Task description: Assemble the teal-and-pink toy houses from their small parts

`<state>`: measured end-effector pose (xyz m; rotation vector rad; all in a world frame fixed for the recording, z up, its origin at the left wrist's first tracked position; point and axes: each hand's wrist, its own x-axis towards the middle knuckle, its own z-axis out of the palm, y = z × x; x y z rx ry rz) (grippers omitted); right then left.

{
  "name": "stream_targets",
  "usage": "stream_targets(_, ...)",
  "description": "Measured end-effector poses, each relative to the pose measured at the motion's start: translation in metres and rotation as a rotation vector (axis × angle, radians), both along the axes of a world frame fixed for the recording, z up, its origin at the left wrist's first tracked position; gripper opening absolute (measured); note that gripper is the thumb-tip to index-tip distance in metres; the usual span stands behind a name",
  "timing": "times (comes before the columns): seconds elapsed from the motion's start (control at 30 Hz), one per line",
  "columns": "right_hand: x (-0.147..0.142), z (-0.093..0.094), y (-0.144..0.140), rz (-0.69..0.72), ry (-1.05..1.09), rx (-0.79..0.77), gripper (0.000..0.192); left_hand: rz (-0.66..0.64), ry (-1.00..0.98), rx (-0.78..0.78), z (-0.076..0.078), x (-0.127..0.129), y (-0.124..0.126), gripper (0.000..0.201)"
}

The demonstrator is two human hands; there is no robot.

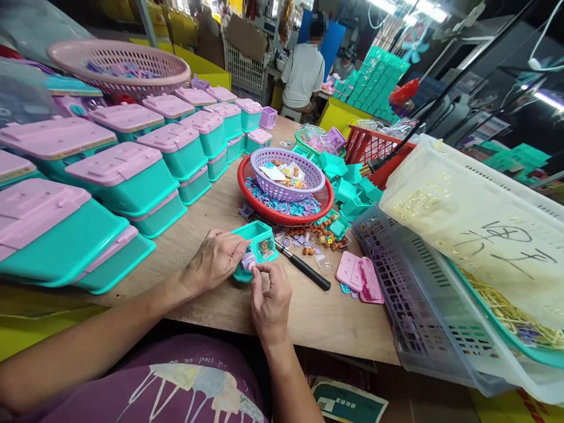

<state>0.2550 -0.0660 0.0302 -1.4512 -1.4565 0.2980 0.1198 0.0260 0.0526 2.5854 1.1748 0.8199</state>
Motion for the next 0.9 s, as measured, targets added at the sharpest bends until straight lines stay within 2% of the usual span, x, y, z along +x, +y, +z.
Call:
stream_targets(0.27, -0.002, -0.015, 0.002, -0.062, 0.026, -0.007, 0.009, 0.039, 0.004, -0.018, 0.000, 0.003, -0.003, 0.041)
stream_targets(0.47, -0.001, -0.021, 0.002, -0.114, -0.051, 0.036, 0.008, 0.062, 0.004, -0.008, 0.004, 0.005, -0.006, 0.040)
stream_targets(0.67, 0.000, -0.023, 0.002, -0.114, -0.098, 0.066, 0.009, 0.071, 0.020, -0.047, 0.002, 0.008, -0.006, 0.041)
stream_targets(0.9, 0.001, -0.021, 0.000, -0.131, -0.212, 0.119, 0.017, 0.027, 0.057, -0.009, 0.004, 0.004, -0.009, 0.038)
